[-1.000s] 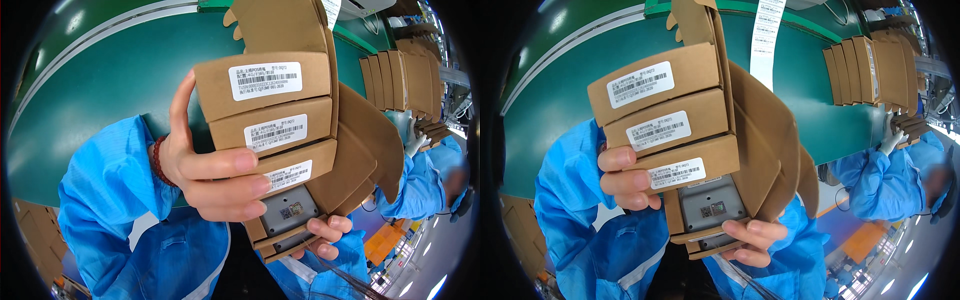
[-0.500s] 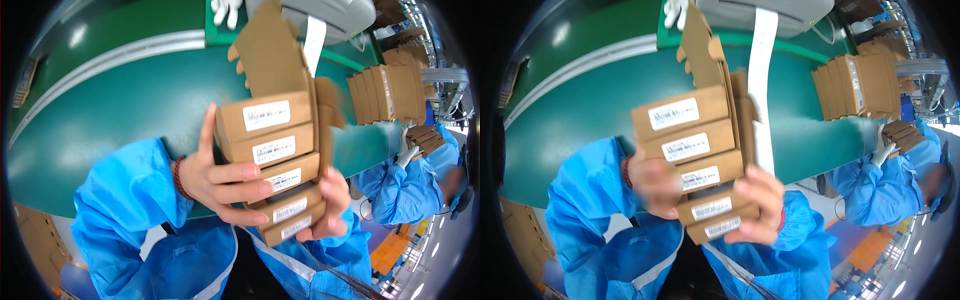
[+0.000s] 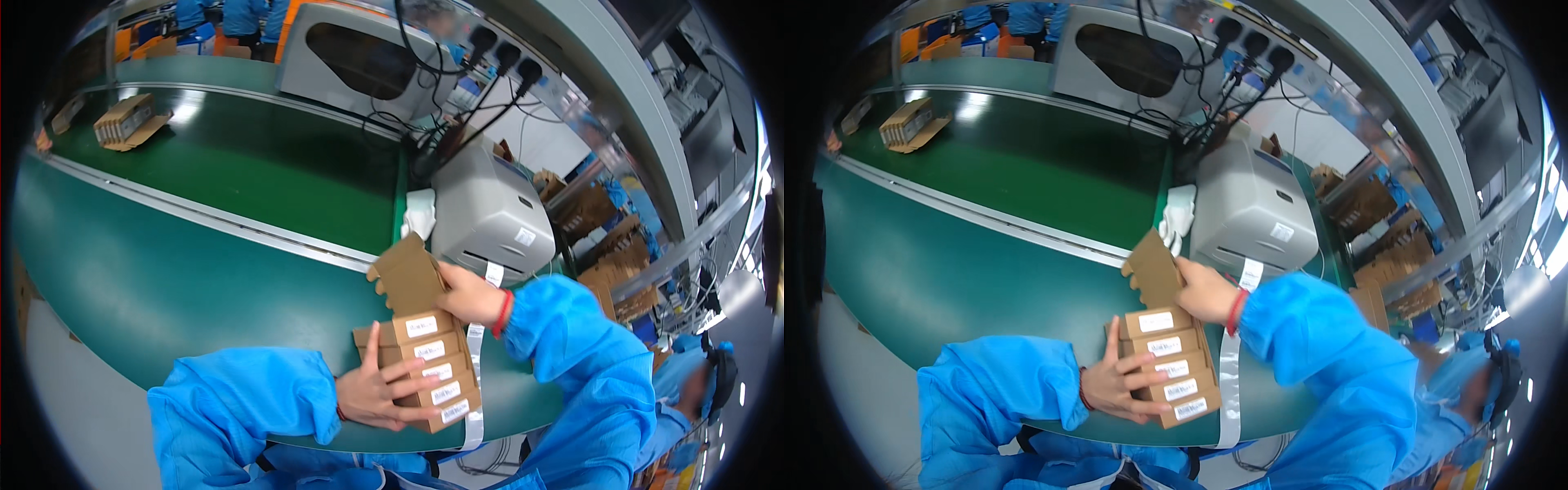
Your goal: The person repeatedly picks up small cardboard boxes from a green workbench, opens them, and applies printed labels from a nearby printer to the exterior of each box. After labeling, the boxes are placed back on the workbench. The process is repeated for multiple boxes throughout the clip.
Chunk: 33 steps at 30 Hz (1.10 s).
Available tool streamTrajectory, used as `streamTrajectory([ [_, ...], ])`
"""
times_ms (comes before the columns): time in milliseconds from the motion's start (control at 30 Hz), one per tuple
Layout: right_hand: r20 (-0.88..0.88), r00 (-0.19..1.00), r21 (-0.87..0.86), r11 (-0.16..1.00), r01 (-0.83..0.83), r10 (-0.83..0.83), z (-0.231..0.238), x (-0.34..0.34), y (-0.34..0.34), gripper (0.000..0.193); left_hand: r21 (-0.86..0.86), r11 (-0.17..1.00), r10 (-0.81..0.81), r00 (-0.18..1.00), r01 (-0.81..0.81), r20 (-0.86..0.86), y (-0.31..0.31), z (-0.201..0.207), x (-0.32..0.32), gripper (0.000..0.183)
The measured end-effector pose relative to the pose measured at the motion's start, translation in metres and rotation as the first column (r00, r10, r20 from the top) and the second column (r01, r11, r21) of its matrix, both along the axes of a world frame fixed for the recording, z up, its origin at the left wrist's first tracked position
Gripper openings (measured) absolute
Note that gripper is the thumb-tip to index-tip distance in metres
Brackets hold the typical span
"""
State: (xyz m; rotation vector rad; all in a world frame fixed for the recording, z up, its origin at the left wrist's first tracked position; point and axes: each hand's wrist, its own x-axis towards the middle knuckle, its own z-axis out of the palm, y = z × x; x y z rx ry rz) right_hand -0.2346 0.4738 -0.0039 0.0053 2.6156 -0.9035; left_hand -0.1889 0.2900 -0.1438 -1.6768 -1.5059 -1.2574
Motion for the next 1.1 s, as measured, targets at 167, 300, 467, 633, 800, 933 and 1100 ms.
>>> streamTrajectory([
  [167,-0.209,0.974,-0.233,0.972,0.04,-0.09,0.019,-0.1,-0.047,0.038,-0.195,0.883,0.425,0.904,-0.426,-0.047,-0.056,0.012,-0.105,0.063],
  [300,-0.298,0.802,-0.76,0.637,0.13,-0.518,-0.054,-0.177,-0.041,0.04,-0.139,0.578,0.749,0.456,-0.804,0.481,-0.095,-0.008,-0.193,0.068],
  [467,0.022,0.442,-0.961,0.103,0.257,-0.897,-0.151,-0.201,-0.088,0.049,-0.113,0.724,0.585,0.52,-0.68,0.623,-0.081,-0.058,-0.248,0.061],
  [633,0.146,0.609,-0.912,0.133,0.389,-0.78,-0.147,-0.186,-0.062,0.044,-0.428,0.602,0.78,0.381,-0.673,0.497,-0.072,-0.042,-0.265,0.031],
  [800,0.176,0.905,-0.893,0.323,0.312,-0.388,-0.054,-0.064,-0.063,0.054,-0.37,0.45,0.888,0.363,-0.813,0.283,-0.063,-0.049,-0.295,0.023],
  [933,-0.365,0.931,-0.48,0.855,-0.195,0.008,0.026,0.064,-0.041,0.043,-0.414,0.391,0.92,0.336,-0.822,0.202,-0.058,-0.038,-0.292,0.024],
  [1100,-0.965,0.098,-0.085,0.643,0.761,-0.244,-0.009,0.166,0.056,0.03,-0.384,0.378,0.924,0.368,-0.842,0.101,-0.073,-0.041,-0.276,0.027],
])
